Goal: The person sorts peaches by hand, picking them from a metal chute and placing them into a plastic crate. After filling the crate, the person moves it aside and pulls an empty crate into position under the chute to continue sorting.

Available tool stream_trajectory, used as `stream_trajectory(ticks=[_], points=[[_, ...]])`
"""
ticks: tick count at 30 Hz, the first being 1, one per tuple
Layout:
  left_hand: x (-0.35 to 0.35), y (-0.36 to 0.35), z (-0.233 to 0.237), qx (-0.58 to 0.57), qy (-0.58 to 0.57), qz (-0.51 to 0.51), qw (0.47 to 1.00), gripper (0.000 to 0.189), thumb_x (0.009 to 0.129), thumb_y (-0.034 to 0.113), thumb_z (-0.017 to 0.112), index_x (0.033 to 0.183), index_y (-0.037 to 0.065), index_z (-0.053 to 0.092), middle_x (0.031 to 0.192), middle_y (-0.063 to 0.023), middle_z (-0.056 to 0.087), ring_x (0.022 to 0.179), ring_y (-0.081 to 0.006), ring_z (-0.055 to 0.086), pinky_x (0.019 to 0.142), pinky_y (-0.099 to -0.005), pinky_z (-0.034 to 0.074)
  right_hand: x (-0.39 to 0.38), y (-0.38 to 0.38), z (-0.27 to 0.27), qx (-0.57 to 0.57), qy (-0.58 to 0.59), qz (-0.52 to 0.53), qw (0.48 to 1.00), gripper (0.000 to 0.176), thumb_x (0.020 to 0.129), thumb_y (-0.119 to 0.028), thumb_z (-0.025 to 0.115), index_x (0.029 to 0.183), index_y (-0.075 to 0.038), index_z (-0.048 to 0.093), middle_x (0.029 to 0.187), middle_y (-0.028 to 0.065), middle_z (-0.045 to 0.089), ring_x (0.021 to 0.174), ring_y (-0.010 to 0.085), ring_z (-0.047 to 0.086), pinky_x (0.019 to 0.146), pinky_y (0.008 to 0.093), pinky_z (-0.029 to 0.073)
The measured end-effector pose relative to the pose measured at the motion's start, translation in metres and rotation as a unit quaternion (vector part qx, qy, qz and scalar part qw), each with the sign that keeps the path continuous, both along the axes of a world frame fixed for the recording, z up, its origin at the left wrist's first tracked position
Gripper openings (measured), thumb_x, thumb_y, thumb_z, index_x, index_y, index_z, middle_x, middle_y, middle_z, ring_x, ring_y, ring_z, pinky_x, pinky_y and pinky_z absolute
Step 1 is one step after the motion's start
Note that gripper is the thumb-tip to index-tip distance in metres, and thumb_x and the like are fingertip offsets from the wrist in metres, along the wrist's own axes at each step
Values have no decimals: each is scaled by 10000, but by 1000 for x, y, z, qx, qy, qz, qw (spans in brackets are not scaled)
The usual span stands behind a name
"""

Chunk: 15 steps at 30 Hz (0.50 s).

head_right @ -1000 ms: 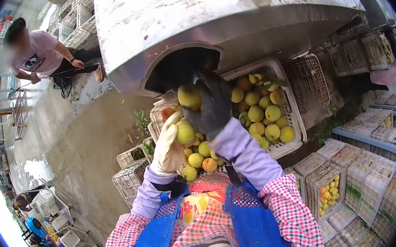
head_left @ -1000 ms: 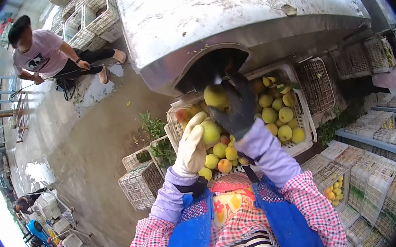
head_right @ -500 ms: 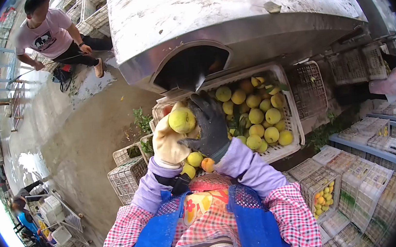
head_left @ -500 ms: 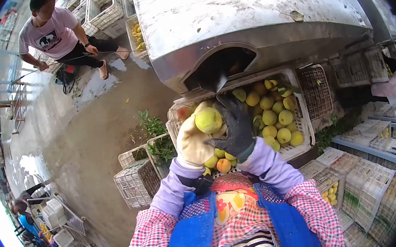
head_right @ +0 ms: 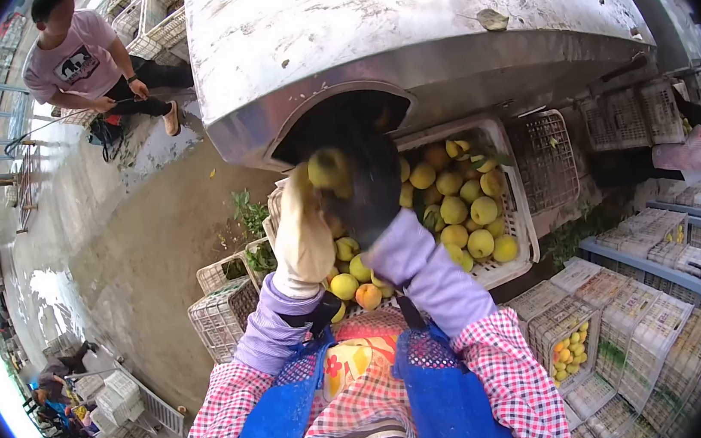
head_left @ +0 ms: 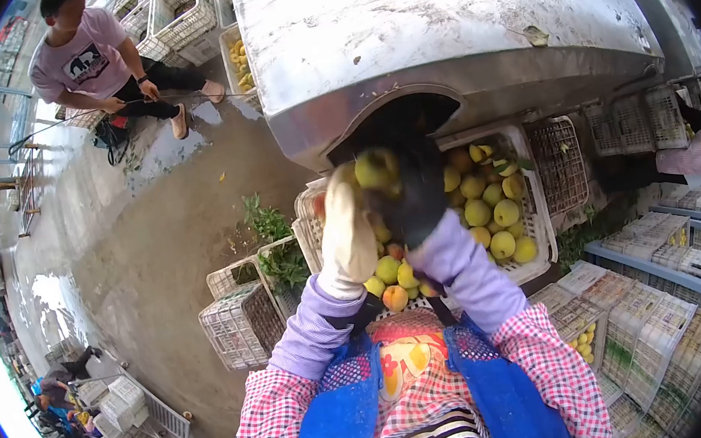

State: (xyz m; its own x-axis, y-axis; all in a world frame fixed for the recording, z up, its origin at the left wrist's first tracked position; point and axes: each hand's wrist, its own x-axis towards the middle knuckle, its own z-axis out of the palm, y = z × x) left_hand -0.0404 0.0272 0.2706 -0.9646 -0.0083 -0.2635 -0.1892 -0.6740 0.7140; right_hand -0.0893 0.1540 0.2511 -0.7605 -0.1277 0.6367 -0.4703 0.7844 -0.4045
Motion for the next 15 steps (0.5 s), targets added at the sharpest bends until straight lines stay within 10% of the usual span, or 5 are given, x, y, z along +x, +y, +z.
stream_trajectory(ticks=[4,9,11,14,15], points=[[11,-13,-27,-110,-62,-33,991,644,1046,502,462,1563,131,365,1533,-132,452,1297,-265,537,1069,-416,409,-64,-12,-13,-88,-155,13,984,600,789,-369,810,1270,-55,636,1326,227,605,1213,421,580,1043,520,440],[40,-19,-57,-151,-147,-120,970,679,1020,538,520,1543,124,392,1482,-103,507,1296,-278,532,1076,-444,400,-22,57,-1,-74,1,46,996,547,817,-290,756,1296,-62,623,1230,214,649,1157,414,612,998,520,478],[48,-15,-52,-173,-160,-158,959,703,1006,561,545,1529,112,409,1466,-106,515,1290,-286,537,1081,-447,396,-3,124,-25,128,-78,-97,984,488,830,-283,733,1252,-55,644,1236,218,648,1147,402,624,994,516,489],[57,-10,-59,-168,-167,-221,946,714,996,567,563,1517,100,420,1451,-112,521,1285,-293,546,1083,-450,396,-7,207,-55,133,-388,-183,893,480,915,-288,636,1319,-34,579,1337,249,591,1239,403,572,1012,500,482],[55,-5,-61,-156,-166,-244,943,713,996,562,569,1516,97,420,1449,-115,522,1288,-292,545,1084,-448,396,-3,228,-121,277,-307,-259,873,448,943,-271,609,1342,-70,584,1336,186,609,1263,366,568,1049,479,466]])
